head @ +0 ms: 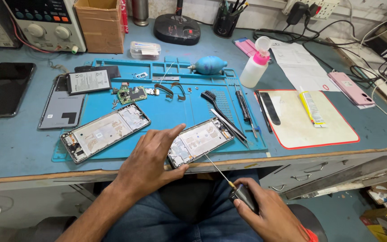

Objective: The person pries open the frame of a disassembled smartphone on a blue repair mat using a thin pry tool, then holds the frame and scrapes old adhesive residue from its inner edges with a handheld scraping tool, working around the frame perimeter.

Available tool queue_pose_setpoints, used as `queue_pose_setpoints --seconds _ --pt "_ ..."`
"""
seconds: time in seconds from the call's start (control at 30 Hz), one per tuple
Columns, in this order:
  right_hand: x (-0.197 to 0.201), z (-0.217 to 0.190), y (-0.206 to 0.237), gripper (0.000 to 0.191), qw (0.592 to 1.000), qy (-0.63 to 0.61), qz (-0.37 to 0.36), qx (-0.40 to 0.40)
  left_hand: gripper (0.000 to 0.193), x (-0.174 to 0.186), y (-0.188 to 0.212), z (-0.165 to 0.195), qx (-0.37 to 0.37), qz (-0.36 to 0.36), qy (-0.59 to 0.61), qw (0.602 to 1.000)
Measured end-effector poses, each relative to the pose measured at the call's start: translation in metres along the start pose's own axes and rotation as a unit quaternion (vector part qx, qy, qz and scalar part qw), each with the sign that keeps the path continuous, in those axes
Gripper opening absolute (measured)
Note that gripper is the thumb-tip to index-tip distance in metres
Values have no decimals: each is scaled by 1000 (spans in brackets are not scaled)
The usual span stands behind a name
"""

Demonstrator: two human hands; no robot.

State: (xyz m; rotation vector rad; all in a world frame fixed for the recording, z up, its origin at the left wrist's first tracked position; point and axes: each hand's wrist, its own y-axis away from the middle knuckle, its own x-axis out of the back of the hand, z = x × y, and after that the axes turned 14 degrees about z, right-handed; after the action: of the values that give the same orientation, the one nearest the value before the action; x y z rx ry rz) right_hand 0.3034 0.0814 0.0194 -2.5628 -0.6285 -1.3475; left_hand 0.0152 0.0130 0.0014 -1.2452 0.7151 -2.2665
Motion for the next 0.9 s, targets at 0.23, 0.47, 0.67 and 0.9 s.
queue_pose_setpoints --seconds 0.23,0.47,0.67,0.9 --pt "3 -7 3 45 999 46 16 -7 96 0 0 0 0 2 0 1000" --pt "2 -7 3 46 999 49 13 -4 97 0 1 0 3 -3 -3 1000" --pt "2 -10 2 49 998 50 14 22 98 -3 1 -1 13 -12 -2 1000" --pt "10 -18 3 49 998 55 20 21 95 -2 1 -2 7 -7 -3 1000"
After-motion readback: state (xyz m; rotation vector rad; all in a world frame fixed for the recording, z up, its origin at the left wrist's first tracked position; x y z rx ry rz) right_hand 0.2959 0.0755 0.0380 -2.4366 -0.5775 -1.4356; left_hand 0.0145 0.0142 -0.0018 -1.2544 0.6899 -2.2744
